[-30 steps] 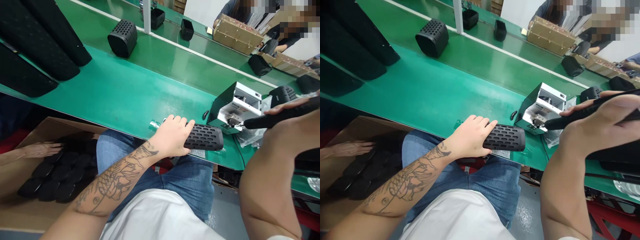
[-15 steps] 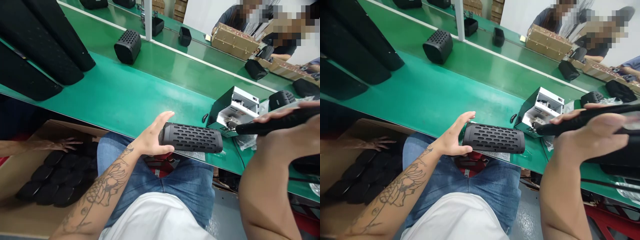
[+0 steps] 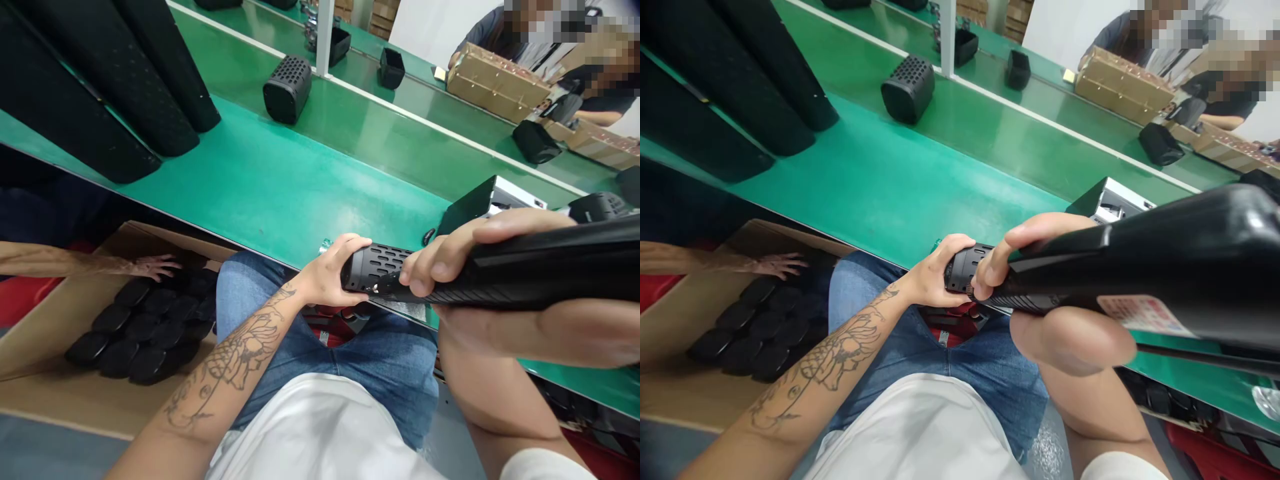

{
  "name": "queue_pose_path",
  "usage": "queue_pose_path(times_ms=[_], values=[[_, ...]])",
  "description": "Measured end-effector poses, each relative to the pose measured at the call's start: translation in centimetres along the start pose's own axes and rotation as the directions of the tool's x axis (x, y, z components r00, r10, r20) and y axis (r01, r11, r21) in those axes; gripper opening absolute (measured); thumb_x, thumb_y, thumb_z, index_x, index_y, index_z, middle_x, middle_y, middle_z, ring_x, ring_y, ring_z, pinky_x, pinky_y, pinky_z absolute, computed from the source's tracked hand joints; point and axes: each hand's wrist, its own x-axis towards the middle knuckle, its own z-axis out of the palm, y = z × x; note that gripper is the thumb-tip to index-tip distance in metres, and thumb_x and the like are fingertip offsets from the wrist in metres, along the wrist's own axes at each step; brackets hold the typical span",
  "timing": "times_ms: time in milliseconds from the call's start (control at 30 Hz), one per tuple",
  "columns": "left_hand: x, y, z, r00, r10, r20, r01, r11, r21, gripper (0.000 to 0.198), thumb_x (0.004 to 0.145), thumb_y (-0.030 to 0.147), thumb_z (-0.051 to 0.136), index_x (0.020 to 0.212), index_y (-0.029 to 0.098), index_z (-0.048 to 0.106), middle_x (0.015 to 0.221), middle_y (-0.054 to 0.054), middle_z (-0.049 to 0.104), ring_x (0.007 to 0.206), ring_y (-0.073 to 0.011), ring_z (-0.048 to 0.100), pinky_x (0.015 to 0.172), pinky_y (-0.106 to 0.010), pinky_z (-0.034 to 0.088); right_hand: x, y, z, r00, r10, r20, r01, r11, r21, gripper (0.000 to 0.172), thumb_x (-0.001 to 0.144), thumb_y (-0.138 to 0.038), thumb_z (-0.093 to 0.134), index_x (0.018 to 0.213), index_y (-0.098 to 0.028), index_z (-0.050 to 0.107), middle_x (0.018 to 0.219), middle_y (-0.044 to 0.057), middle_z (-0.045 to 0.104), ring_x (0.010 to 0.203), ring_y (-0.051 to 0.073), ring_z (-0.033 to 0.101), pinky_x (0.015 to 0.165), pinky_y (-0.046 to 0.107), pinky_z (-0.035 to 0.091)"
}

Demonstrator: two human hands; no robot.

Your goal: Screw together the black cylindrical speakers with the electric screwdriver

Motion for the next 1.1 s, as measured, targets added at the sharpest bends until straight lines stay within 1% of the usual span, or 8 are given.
queue_pose_path(times_ms=[67, 167, 267, 433, 600, 800, 933, 1100], values=[[0.0, 0.2, 0.0, 1.000, -0.005, -0.004, 0.005, 1.000, -0.016, 0.104, 0.079, 0.041, 0.090, 0.165, 0.028, 0.033, 0.165, -0.019, 0.047, 0.155, -0.0357, 0.053, 0.129, -0.055, 0.048, 0.3, 1.1, 0.7, 0.999, -0.037, -0.022, 0.038, 0.999, 0.030, 0.052, 0.080, -0.074, 0.089, 0.091, -0.025, 0.078, 0.067, 0.003, 0.070, 0.055, 0.027, 0.069, 0.058, 0.049, 0.064], [0.0, 0.3, 0.1, 1.000, -0.014, -0.001, 0.014, 1.000, -0.019, 0.102, 0.080, 0.039, 0.089, 0.164, 0.028, 0.034, 0.165, -0.019, 0.048, 0.154, -0.0344, 0.054, 0.129, -0.053, 0.048, 0.2, 2.9, 1.2, 0.985, -0.124, -0.123, 0.131, 0.990, 0.051, 0.056, 0.078, -0.080, 0.087, 0.090, -0.026, 0.080, 0.064, 0.001, 0.068, 0.049, 0.023, 0.064, 0.050, 0.043, 0.058], [0.0, 0.3, 0.1, 1.000, -0.004, -0.005, 0.004, 1.000, -0.016, 0.101, 0.080, 0.041, 0.089, 0.164, 0.026, 0.034, 0.164, -0.019, 0.048, 0.153, -0.0337, 0.055, 0.129, -0.052, 0.049, -0.1, 4.3, 1.3, 0.981, -0.144, -0.129, 0.152, 0.987, 0.052, 0.060, 0.077, -0.083, 0.086, 0.092, -0.026, 0.080, 0.064, 0.001, 0.068, 0.049, 0.024, 0.064, 0.048, 0.044, 0.056], [0.0, 0.1, 0.1, 1.000, -0.024, 0.014, 0.024, 0.999, 0.031, 0.104, 0.079, 0.045, 0.089, 0.165, 0.026, 0.032, 0.164, -0.019, 0.049, 0.154, -0.0348, 0.055, 0.127, -0.053, 0.051, -0.1, 5.2, 0.9, 0.988, -0.148, -0.046, 0.152, 0.985, 0.083, 0.056, 0.081, -0.080, 0.084, 0.094, -0.026, 0.080, 0.068, 0.002, 0.068, 0.051, 0.024, 0.064, 0.051, 0.045, 0.058], [0.1, 0.2, 0.1, 1.000, 0.008, -0.014, -0.007, 1.000, 0.027, 0.099, 0.080, 0.043, 0.088, 0.162, 0.025, 0.035, 0.160, -0.017, 0.051, 0.149, -0.0330, 0.058, 0.125, -0.049, 0.053, -0.1, 5.8, 0.3, 0.986, -0.110, 0.124, 0.089, 0.983, 0.161, 0.049, 0.084, -0.073, 0.087, 0.099, -0.027, 0.078, 0.072, 0.000, 0.070, 0.052, 0.023, 0.064, 0.052, 0.044, 0.058], [0.1, -0.5, 0.8, 0.994, 0.062, -0.086, -0.065, 0.997, -0.039, 0.100, 0.076, 0.042, 0.093, 0.159, 0.028, 0.039, 0.155, -0.014, 0.054, 0.138, -0.0331, 0.065, 0.116, -0.047, 0.058, -0.1, 6.5, 0.2, 0.994, -0.018, 0.107, 0.000, 0.985, 0.172, 0.061, 0.070, -0.079, 0.094, 0.092, -0.027, 0.071, 0.065, -0.001, 0.061, 0.064, 0.025, 0.067, 0.063, 0.042, 0.063], [0.0, -1.2, 1.2, 0.990, 0.082, -0.111, -0.089, 0.994, -0.061, 0.102, 0.072, 0.044, 0.096, 0.158, 0.028, 0.042, 0.153, -0.014, 0.055, 0.136, -0.0357, 0.065, 0.116, -0.051, 0.059, 0.4, 7.0, 0.4, 0.993, -0.059, 0.098, 0.040, 0.982, 0.182, 0.062, 0.066, -0.075, 0.097, 0.087, -0.026, 0.065, 0.070, 0.002, 0.062, 0.071, 0.024, 0.068, 0.065, 0.040, 0.062], [-0.4, -1.1, 1.0, 0.998, 0.019, -0.061, -0.023, 0.998, -0.057, 0.109, 0.067, 0.041, 0.098, 0.160, 0.029, 0.041, 0.156, -0.015, 0.053, 0.139, -0.0375, 0.063, 0.122, -0.054, 0.056, 0.7, 6.7, 0.5, 0.972, -0.182, 0.150, 0.156, 0.973, 0.173, 0.052, 0.076, -0.067, 0.095, 0.096, -0.026, 0.071, 0.075, 0.004, 0.067, 0.073, 0.025, 0.068, 0.070, 0.041, 0.062]])
